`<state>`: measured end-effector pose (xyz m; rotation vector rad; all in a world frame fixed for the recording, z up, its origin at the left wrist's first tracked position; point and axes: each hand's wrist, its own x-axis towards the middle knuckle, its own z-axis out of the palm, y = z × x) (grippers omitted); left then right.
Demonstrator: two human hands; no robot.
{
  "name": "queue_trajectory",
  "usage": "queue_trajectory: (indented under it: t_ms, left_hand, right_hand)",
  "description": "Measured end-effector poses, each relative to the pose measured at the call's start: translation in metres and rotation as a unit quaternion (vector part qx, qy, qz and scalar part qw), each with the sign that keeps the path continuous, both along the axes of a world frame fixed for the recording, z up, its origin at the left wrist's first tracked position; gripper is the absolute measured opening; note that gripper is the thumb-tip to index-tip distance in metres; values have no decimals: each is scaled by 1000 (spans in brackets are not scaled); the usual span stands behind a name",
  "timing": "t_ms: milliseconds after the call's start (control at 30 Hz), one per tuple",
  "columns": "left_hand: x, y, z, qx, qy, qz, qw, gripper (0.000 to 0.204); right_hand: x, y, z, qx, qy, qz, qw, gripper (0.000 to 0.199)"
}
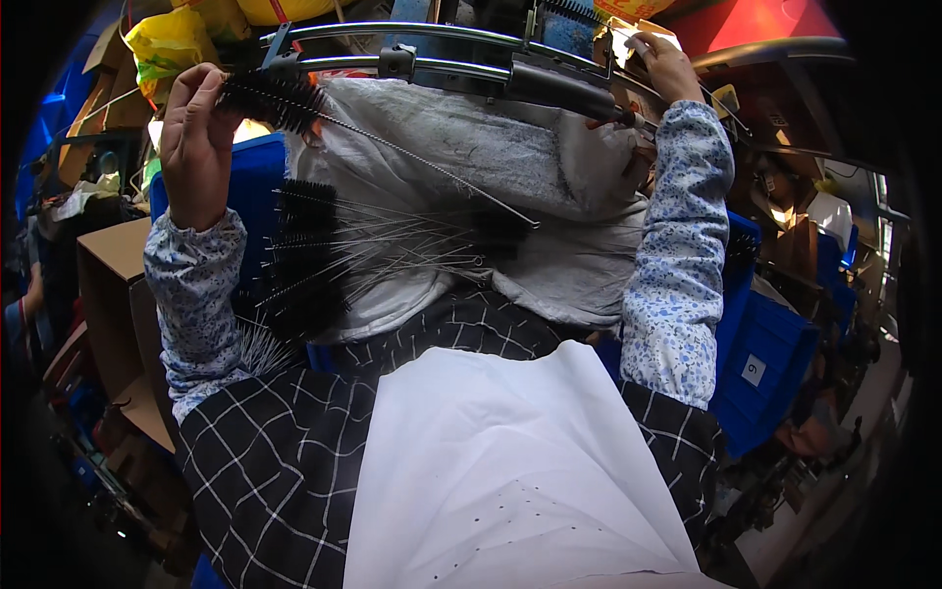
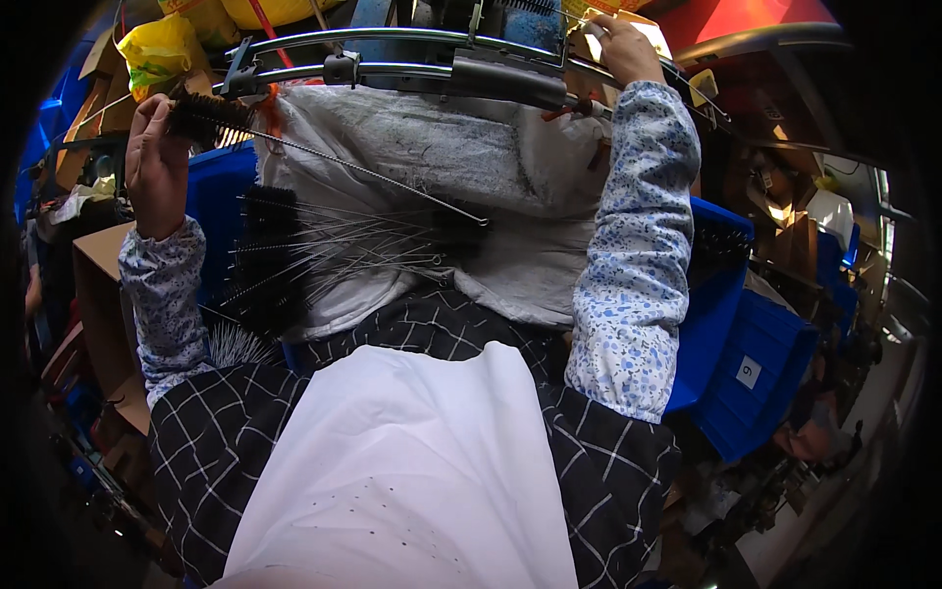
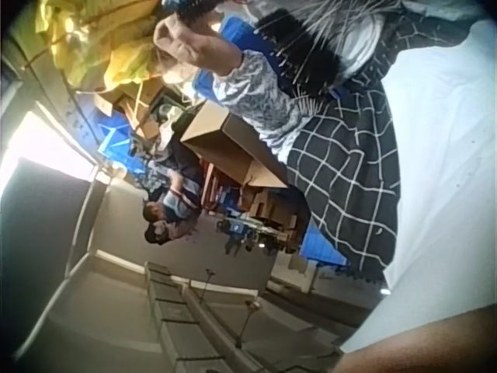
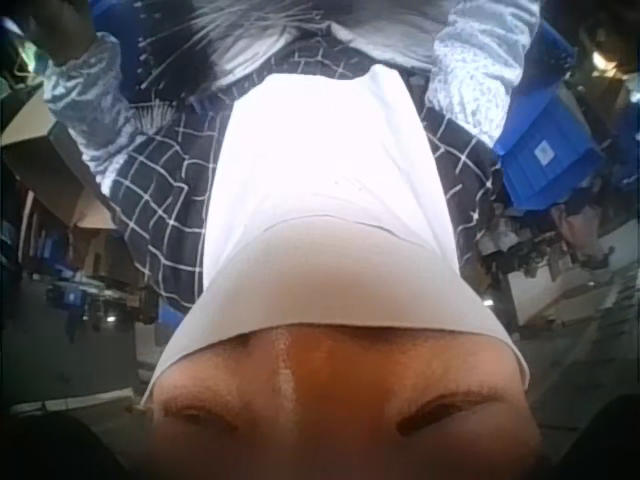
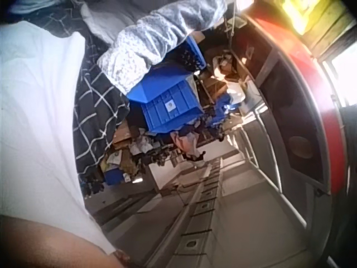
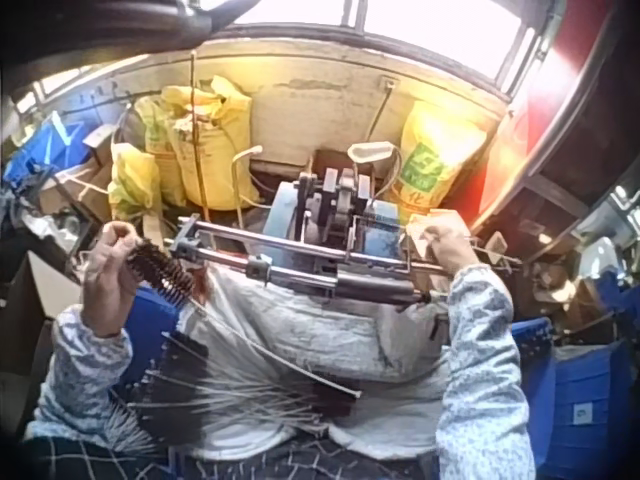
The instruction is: The person uses a hair dryer to blow air onto a bundle of black bristle brushes held in their left hand. They then place the brushes into a machine and repeatedly pull them through a roller mechanism to clean or align the bristles.
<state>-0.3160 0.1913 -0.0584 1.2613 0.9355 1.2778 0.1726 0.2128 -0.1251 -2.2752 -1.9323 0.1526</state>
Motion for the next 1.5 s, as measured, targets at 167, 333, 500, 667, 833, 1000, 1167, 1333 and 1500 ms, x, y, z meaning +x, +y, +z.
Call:
queue_trajectory:
  t_ms: [167, 333, 500, 667, 833, 1000, 1167, 1333, 1500]
  left_hand:
    - [28, 0, -12, -42, -89, -166, 981, 21]
    - [88, -29, -30, -83, -40, -252, 964, 16]
    - [67, -37, -25, -31, 141, -248, 958, 25]
    - [-36, -24, -77, 85, 532, -111, 835, 23]
    - [-52, -37, -92, -71, 473, -131, 868, 19]
    - [-53, -41, -87, -37, 533, -117, 837, 19]
    - [-36, -42, -82, 53, 533, -61, 842, 20]
    - [-44, -32, -59, 103, 483, 92, 864, 24]
    - [-42, -20, -31, 168, 396, 119, 895, 24]
  right_hand:
    - [-25, -117, 66, -133, 358, 19, 924, 33]
    - [-145, -121, 53, -95, 383, 269, 879, 36]
    - [-194, -105, 33, 0, 408, 192, 892, 25]
    - [-104, -21, -17, 233, -41, -14, 972, 22]
    - [-96, -6, -23, 206, -105, -42, 972, 24]
    - [-100, -3, -31, 223, -99, -21, 969, 23]
    - [-97, -6, -26, 225, -93, -28, 970, 22]
    - [-96, -2, -30, 231, -68, -10, 971, 22]
    - [-90, 0, -31, 167, -56, -24, 984, 27]
